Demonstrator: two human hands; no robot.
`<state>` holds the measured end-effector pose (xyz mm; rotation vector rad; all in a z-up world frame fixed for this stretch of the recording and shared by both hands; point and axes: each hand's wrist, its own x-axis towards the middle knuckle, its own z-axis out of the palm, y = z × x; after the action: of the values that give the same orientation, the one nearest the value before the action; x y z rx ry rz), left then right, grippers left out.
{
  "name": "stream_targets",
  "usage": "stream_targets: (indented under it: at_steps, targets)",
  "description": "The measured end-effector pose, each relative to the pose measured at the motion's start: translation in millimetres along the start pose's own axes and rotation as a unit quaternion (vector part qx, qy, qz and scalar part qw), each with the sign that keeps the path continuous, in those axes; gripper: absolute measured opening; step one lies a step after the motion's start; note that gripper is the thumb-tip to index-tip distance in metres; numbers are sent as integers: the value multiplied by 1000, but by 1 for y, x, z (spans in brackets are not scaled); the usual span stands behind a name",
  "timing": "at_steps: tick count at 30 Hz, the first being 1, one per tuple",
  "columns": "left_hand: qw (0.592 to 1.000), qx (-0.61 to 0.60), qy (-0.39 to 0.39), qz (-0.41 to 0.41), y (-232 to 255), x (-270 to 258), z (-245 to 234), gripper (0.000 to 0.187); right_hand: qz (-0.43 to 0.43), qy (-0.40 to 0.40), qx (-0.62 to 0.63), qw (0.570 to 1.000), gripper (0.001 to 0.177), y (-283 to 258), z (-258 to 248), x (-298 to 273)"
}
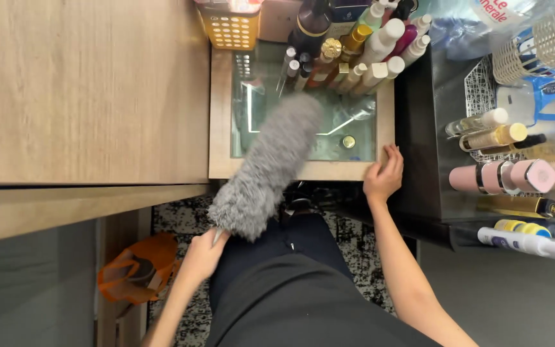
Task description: Dusting the surface and organizing cosmetic bottles on a vanity table.
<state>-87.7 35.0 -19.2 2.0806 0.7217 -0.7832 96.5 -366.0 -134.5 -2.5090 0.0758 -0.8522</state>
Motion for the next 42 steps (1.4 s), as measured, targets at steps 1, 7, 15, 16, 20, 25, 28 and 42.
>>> stream_targets:
  at_steps: [1,7,15,16,20,25,28,42]
  targets:
    - [999,-9,-6,35,-21,14,4,45,3,-6,-3,1000,45,-1,1,1]
    - [990,53,-56,119,53,5,-12,44,24,-29,-31,999,45,-4,-3,2]
    - [960,205,-56,183,130,33,25,46,35,-21,-44,998,43,4,1,-9]
    - [950,223,-74,204,134,35,30,47,37,-26,-79,996,45,17,8,-13]
    - [942,226,-63,239,160,53,26,52,28,-27,-57,998,43,-1,-1,-3]
    - [934,218,-106,262,168,54,38,49,79,-18,-32,996,46,7,3,-9]
    - [930,227,-127,260,170,46,13,50,78,-20,-80,993,46,26,15,-20]
    - [962,210,-21,174,74,36,-9,45,14,0,-21,1000,42,-5,-5,2]
